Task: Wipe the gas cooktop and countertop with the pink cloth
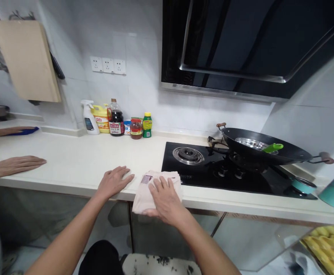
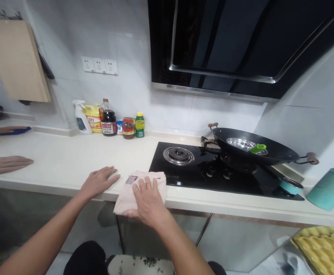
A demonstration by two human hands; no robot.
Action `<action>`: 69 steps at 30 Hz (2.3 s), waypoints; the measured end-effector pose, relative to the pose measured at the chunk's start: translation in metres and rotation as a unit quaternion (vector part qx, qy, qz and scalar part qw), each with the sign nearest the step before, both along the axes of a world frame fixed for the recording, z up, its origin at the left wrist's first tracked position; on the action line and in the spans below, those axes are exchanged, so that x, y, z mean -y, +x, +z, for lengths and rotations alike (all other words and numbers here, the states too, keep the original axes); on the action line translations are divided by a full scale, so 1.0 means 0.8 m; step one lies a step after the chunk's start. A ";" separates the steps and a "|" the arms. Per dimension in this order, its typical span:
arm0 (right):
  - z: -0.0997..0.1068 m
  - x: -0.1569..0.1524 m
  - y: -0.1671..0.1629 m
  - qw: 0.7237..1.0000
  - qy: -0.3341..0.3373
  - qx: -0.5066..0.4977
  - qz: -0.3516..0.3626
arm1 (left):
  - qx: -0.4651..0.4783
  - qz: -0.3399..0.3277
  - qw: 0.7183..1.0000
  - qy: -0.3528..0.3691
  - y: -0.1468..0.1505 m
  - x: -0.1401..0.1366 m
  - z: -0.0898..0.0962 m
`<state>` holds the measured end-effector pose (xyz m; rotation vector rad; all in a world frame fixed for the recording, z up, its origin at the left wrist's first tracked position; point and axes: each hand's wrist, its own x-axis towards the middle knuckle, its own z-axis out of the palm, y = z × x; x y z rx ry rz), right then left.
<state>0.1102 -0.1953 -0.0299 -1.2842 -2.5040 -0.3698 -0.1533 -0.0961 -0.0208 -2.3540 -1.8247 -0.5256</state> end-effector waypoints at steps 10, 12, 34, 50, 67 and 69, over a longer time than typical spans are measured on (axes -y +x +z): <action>-0.044 0.041 0.206 0.991 0.023 0.024 -0.127 | 0.012 0.000 1.000 -0.024 -0.002 0.000 0.004; -0.053 0.060 0.262 0.979 0.053 0.050 -0.189 | 0.012 -0.001 1.000 -0.024 -0.003 0.000 0.004; -0.064 0.114 0.485 0.901 0.045 0.145 -0.406 | 0.002 0.016 1.000 -0.020 0.005 0.000 0.008; 0.003 -0.009 0.039 0.990 -0.010 0.086 -0.113 | 0.130 -0.028 0.991 0.036 0.017 0.023 0.011; -0.010 -0.004 0.253 0.960 0.097 -0.188 -0.182 | -0.087 -0.250 0.961 0.079 0.183 0.097 -0.046; -0.026 -0.006 0.279 0.951 0.112 -0.179 -0.224 | -0.118 -0.220 0.966 0.072 0.207 0.098 -0.043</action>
